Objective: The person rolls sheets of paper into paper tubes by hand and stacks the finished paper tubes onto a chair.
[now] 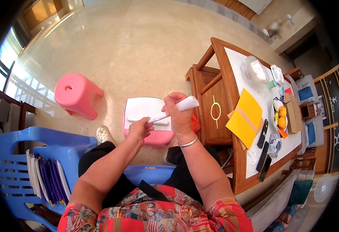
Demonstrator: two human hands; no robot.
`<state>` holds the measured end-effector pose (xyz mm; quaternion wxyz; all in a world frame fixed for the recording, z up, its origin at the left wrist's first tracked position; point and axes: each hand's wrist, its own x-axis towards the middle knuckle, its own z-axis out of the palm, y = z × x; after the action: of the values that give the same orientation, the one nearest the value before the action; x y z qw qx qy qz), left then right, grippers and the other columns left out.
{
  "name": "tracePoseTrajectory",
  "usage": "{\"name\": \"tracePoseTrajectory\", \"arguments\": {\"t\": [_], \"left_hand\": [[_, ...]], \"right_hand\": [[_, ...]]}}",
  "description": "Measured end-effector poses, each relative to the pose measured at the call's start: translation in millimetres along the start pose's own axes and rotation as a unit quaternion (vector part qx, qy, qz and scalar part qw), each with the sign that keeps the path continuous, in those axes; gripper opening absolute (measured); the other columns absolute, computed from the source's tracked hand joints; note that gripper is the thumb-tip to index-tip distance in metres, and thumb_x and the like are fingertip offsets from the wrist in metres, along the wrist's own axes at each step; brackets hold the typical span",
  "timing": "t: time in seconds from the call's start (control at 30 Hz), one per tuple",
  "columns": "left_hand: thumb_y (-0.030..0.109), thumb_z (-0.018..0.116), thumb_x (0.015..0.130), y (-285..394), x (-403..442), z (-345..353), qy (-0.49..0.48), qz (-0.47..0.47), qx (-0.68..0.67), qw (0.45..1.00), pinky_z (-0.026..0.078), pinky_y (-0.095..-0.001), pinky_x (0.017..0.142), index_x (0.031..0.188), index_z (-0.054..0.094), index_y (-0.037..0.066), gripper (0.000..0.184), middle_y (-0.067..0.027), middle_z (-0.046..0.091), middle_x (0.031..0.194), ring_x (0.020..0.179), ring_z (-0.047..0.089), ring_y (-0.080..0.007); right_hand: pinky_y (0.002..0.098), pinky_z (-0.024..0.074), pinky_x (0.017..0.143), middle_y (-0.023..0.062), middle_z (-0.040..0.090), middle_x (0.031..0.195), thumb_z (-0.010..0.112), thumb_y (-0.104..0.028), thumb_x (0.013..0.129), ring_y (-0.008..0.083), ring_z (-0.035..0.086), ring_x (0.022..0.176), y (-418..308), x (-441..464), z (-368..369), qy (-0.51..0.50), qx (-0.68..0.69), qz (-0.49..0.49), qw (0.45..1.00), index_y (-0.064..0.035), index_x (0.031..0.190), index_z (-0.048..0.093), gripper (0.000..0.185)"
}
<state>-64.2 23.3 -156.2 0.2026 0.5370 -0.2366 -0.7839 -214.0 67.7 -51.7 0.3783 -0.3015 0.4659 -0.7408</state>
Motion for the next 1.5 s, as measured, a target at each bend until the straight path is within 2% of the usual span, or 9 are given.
{"name": "tracePoseTrajectory", "arguments": {"t": [0.2,0.3,0.4,0.53,0.67,0.83,1.2,1.33,1.5], "left_hand": [[0.032,0.070,0.093,-10,18,-10,0.057,-0.026,0.021,0.998,0.048,-0.0342,0.068,0.101,0.069,0.010,0.023,-0.0032,0.073,0.087,0.078,0.069,-0.0164],[0.032,0.070,0.094,-9,30,-17,0.054,-0.026,-0.014,0.998,0.049,-0.0373,0.074,0.101,0.068,0.011,0.023,-0.0020,0.072,0.089,0.081,0.069,-0.0161],[0.033,0.069,0.094,7,34,-21,0.038,-0.015,-0.071,0.997,0.048,-0.0430,0.084,0.103,0.066,0.013,0.022,-0.0006,0.071,0.092,0.085,0.067,-0.0170],[0.032,0.068,0.096,19,27,-13,0.006,-0.026,-0.112,0.993,0.047,-0.0470,0.092,0.106,0.063,0.016,0.019,0.0020,0.067,0.091,0.085,0.065,-0.0173],[0.036,0.069,0.095,8,15,-10,-0.060,-0.024,-0.086,0.994,0.049,-0.0432,0.085,0.107,0.065,0.013,0.026,-0.0007,0.068,0.094,0.088,0.066,-0.0178],[0.034,0.068,0.095,-10,18,-3,-0.062,-0.052,-0.058,0.995,0.049,-0.0382,0.079,0.107,0.066,0.013,0.024,-0.0027,0.069,0.094,0.086,0.066,-0.0169],[0.042,0.064,0.098,-9,15,-3,-0.040,-0.084,0.108,0.990,0.048,-0.0354,0.080,0.111,0.066,0.010,0.035,-0.0045,0.068,0.103,0.086,0.066,-0.0198],[0.029,0.062,0.103,14,2,9,0.014,0.247,0.066,0.967,0.051,-0.0335,0.080,0.114,0.066,0.005,0.028,-0.0067,0.068,0.107,0.090,0.065,-0.0173],[0.003,0.070,0.094,71,-65,15,-0.006,0.691,0.218,0.689,0.051,-0.0354,0.091,0.116,0.068,0.003,0.023,-0.0143,0.064,0.115,0.103,0.063,-0.0262]], "right_hand": [[0.0283,0.0557,0.073,0.0047,0.068,0.088,0.079,-0.015,0.094,0.0138,0.067,0.078,-14,12,-22,-0.028,0.070,-0.106,0.991,-0.0052,0.120,0.060,0.033],[0.0377,0.0515,0.096,0.0083,0.067,0.108,0.080,-0.029,0.093,0.0185,0.065,0.101,-36,23,-30,-0.014,0.150,-0.170,0.974,-0.0079,0.137,0.049,0.058],[0.0419,0.0410,0.111,0.0101,0.060,0.127,0.081,-0.040,0.091,0.0215,0.057,0.122,-37,26,-44,-0.008,0.161,-0.113,0.980,-0.0110,0.148,0.039,0.077],[0.0391,0.0373,0.114,0.0089,0.056,0.137,0.092,-0.026,0.079,0.0202,0.052,0.131,3,27,-40,-0.131,-0.026,-0.016,0.991,-0.0096,0.154,0.034,0.096],[0.0386,0.0442,0.110,0.0084,0.061,0.131,0.092,-0.013,0.076,0.0193,0.058,0.121,37,8,-9,-0.176,-0.116,0.026,0.977,-0.0034,0.148,0.042,0.088],[0.0273,0.0561,0.074,0.0047,0.068,0.090,0.075,-0.008,0.094,0.0128,0.068,0.082,41,-14,12,-0.071,-0.078,0.068,0.992,-0.0022,0.112,0.061,0.023],[0.0226,0.0506,0.064,0.0010,0.068,0.087,0.078,-0.013,0.095,0.0079,0.063,0.072,31,-15,1,-0.067,-0.094,-0.011,0.993,-0.0048,0.100,0.067,0.015],[0.0220,0.0505,0.069,-0.0007,0.069,0.089,0.079,-0.013,0.094,0.0061,0.061,0.078,13,-14,0,-0.090,-0.131,-0.030,0.987,-0.0045,0.100,0.069,0.014],[0.0240,0.0506,0.069,-0.0012,0.069,0.084,0.080,-0.017,0.094,0.0067,0.061,0.077,20,-8,-1,-0.101,-0.178,-0.056,0.977,-0.0030,0.098,0.071,0.017]]}}
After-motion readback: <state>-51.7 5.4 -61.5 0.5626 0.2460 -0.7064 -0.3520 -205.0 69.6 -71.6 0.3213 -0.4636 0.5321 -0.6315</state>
